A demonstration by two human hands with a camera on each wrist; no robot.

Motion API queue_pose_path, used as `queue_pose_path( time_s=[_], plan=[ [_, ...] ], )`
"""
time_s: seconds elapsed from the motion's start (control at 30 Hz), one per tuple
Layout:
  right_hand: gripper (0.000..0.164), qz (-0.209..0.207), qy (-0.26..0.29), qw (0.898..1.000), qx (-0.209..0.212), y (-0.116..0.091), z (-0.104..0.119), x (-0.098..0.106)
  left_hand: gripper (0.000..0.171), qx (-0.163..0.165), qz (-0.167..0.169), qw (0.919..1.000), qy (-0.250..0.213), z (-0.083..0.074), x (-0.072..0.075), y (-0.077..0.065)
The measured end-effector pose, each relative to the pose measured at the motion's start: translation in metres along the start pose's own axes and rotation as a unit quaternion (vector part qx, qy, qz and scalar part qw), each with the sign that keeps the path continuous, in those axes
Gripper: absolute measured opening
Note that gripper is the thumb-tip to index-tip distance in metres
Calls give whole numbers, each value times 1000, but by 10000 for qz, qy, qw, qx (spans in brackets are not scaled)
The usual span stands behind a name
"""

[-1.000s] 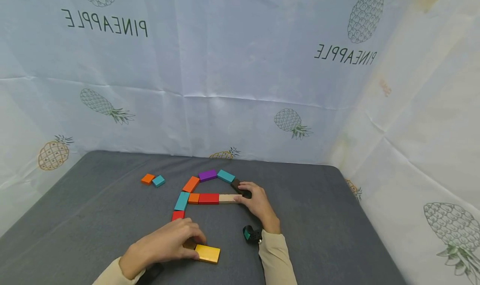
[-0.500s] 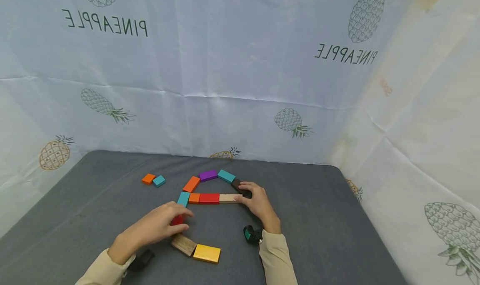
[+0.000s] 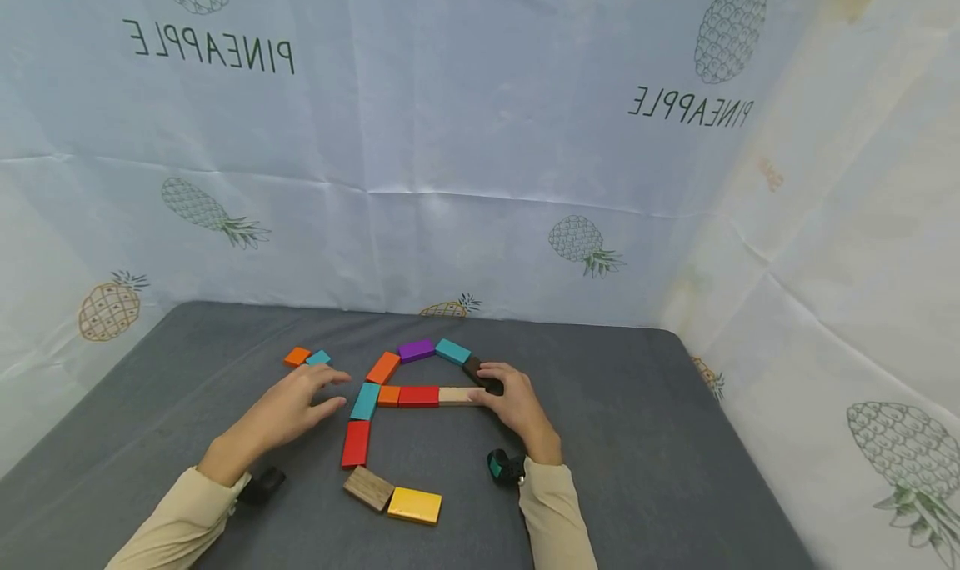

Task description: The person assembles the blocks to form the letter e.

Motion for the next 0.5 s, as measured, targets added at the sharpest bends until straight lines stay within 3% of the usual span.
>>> queue_pose_path(
  time_s=[0.27,0.5],
  plan=[
    [44,154,-271,9995,94,1,3,0,37,281,-435,9978,422,35,7,13],
    [44,276,-332,9990,74,-1,7,-2,41,337,-268,9971,634,53,0,22]
  ],
)
Point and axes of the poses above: each hand's wrist, its own y-axis towards the middle knuckle, its own x-axis out of the back of the hand, z = x × y, the point moved 8 cm from there along y, towards the middle knuckle, and after that the axes turned 13 degrees about y, right-handed, at the moved point
